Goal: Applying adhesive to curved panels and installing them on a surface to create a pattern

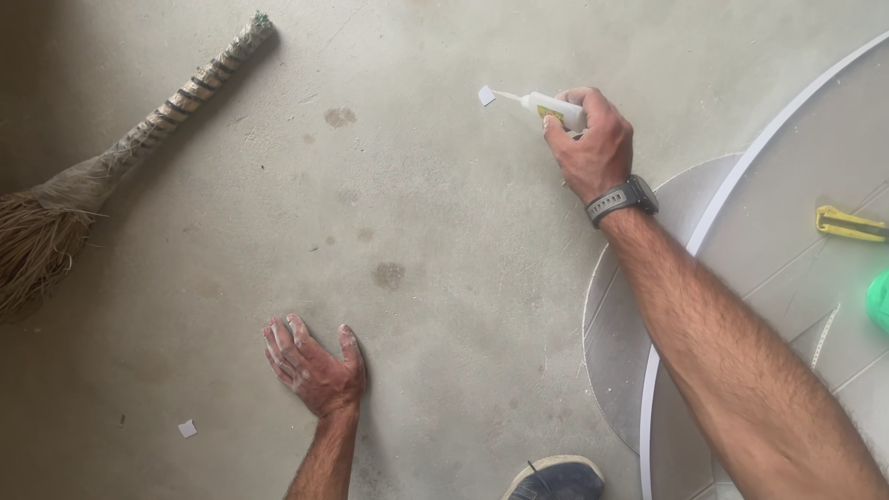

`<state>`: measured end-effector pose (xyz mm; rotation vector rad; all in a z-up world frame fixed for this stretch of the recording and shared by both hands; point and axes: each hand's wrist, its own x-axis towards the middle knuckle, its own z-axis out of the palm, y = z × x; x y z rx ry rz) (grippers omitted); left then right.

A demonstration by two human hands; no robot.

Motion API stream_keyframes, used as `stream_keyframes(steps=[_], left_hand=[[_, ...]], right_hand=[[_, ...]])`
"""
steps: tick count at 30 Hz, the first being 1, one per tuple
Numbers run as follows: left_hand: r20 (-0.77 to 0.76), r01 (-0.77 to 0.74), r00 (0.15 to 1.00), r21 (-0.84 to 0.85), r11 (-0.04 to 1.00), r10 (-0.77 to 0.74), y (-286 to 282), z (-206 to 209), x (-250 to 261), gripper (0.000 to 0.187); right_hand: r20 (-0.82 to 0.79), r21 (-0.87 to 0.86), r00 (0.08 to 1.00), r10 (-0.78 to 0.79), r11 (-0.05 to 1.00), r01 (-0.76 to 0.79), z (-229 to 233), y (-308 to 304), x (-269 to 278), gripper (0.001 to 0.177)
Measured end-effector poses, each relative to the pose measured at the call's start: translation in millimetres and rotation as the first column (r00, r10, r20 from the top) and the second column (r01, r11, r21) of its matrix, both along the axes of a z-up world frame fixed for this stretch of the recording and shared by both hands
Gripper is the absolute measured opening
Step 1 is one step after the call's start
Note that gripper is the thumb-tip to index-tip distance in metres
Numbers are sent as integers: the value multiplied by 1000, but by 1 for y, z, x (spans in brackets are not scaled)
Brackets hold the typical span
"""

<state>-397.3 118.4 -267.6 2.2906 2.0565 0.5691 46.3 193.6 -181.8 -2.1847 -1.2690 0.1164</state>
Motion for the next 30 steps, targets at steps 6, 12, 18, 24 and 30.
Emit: stream_keyframes(steps=[6,12,18,24,30], left_hand=[[-1,24,1000,40,999,-24,1,2,1,67],[12,9,1000,15,1000,-9,0,3,1,68],[35,20,999,16,1000,-20,1,-4,-3,65],[-29,67,998,159,985,-63,0,-12,-6,66],[0,27,1000,-71,997,-27,-1,0,-1,63]], right_hand=[[94,5,995,38,999,-39,0,4,1,16],[-367,-191,864,-345,937,292,24,8,-16,20],[-962,-269,-102,-254,810,521,35,-10,-23,25],[-979,81,-132,152,897,434,77,-72,-19,39],[-938,314,29,344,817,484,128,-213,24,29]])
